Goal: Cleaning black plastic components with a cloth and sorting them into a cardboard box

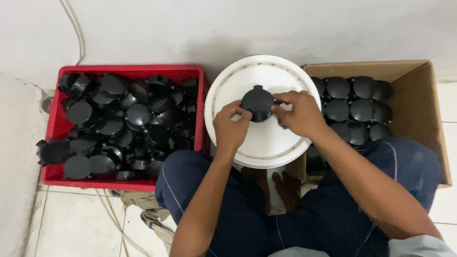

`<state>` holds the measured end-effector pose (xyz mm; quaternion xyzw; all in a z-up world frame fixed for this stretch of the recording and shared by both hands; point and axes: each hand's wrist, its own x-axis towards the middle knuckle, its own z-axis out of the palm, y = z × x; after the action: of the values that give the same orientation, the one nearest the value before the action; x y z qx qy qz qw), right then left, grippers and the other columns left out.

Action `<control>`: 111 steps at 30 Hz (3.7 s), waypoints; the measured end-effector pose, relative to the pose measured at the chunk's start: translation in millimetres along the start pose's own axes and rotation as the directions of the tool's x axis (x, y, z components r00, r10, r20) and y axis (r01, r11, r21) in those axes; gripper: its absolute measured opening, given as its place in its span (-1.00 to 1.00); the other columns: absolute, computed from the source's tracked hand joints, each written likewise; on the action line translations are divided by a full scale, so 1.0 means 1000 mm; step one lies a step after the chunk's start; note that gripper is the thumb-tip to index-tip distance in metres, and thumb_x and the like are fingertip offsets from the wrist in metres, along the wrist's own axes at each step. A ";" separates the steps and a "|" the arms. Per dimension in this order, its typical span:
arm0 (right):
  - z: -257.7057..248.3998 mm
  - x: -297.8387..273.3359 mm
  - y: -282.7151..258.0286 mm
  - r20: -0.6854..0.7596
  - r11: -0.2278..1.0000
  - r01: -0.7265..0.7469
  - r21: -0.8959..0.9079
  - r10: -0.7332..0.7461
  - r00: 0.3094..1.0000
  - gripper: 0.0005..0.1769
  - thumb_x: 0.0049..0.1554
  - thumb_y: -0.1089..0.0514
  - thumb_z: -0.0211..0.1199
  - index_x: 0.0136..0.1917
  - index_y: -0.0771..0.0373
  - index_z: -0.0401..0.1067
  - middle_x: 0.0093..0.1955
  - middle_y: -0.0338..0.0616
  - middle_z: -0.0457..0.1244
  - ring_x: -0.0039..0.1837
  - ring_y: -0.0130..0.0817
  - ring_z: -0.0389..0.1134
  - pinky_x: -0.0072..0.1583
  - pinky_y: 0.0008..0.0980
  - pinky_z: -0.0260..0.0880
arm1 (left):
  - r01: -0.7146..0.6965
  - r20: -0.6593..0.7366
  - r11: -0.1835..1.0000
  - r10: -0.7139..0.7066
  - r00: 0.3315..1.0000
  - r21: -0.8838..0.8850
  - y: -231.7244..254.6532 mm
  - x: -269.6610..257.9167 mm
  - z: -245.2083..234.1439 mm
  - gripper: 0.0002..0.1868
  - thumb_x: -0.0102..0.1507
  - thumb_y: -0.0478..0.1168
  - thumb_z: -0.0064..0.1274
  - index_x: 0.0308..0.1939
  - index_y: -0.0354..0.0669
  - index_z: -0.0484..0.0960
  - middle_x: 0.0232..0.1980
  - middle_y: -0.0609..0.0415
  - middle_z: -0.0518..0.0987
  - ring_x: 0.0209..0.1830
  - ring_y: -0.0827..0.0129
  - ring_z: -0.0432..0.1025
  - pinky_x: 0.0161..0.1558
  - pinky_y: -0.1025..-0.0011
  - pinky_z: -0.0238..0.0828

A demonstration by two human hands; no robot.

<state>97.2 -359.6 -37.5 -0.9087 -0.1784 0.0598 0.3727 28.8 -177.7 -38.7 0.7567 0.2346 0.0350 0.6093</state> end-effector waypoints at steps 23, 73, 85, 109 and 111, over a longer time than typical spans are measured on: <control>-0.023 -0.033 0.027 0.263 0.773 0.240 -0.588 -0.098 0.960 -0.70 0.05 0.15 0.20 0.07 -0.01 0.56 -0.01 -0.20 0.33 0.10 -0.14 0.34 0.08 -0.18 0.34 | -0.279 -0.120 0.924 0.318 0.941 0.262 -0.018 -0.005 0.004 -0.96 0.12 -0.29 0.12 -0.37 -0.05 0.65 -0.04 0.06 0.64 0.00 0.14 0.51 -0.03 0.27 0.46; 0.052 -0.024 0.002 -0.047 0.555 0.521 -0.648 -0.712 0.700 -0.79 0.13 0.28 0.16 -0.01 0.09 0.55 0.00 -0.25 0.38 0.17 -0.31 0.41 0.10 -0.48 0.43 | -0.384 0.269 0.872 0.308 0.912 0.304 -0.038 0.007 0.010 0.35 -0.08 -0.09 0.40 0.51 -0.35 -0.26 0.26 -0.11 0.50 0.46 -0.04 0.14 0.51 -0.03 -0.29; 0.041 -0.012 0.013 -0.075 0.641 0.425 -0.639 -0.602 0.795 -0.71 0.17 0.31 0.09 0.09 0.16 0.56 0.01 -0.18 0.36 0.15 -0.27 0.43 0.12 -0.47 0.43 | -0.387 0.289 0.870 0.302 0.908 0.306 -0.039 0.006 0.010 0.36 -0.12 -0.11 0.44 0.53 -0.29 -0.21 0.29 -0.09 0.49 0.49 -0.03 0.11 0.54 0.06 -0.36; 0.055 -0.030 -0.002 0.015 0.635 0.452 -0.626 -0.570 0.822 -0.72 0.10 0.27 0.16 0.04 0.06 0.56 0.08 -0.25 0.39 0.23 -0.30 0.39 0.11 -0.45 0.43 | -0.388 0.239 0.882 0.329 0.914 0.269 -0.046 0.008 0.012 0.33 -0.03 -0.12 0.38 0.54 -0.24 -0.31 0.26 -0.09 0.50 0.48 0.02 0.12 0.52 0.03 -0.33; 0.042 -0.054 -0.010 0.005 0.569 0.538 -0.622 -0.684 0.729 -0.77 0.13 0.29 0.16 0.02 0.14 0.55 0.07 -0.19 0.38 0.22 -0.24 0.39 0.13 -0.44 0.42 | -0.406 0.243 0.875 0.347 0.906 0.263 -0.058 0.017 0.016 0.27 0.01 -0.18 0.30 0.54 -0.27 -0.34 0.23 -0.07 0.52 0.46 -0.01 0.14 0.50 0.00 -0.29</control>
<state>33.8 -345.0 -62.0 -0.8571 -0.4468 -0.2402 0.0900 31.1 -177.4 -101.0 0.8732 0.0260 0.0445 0.4846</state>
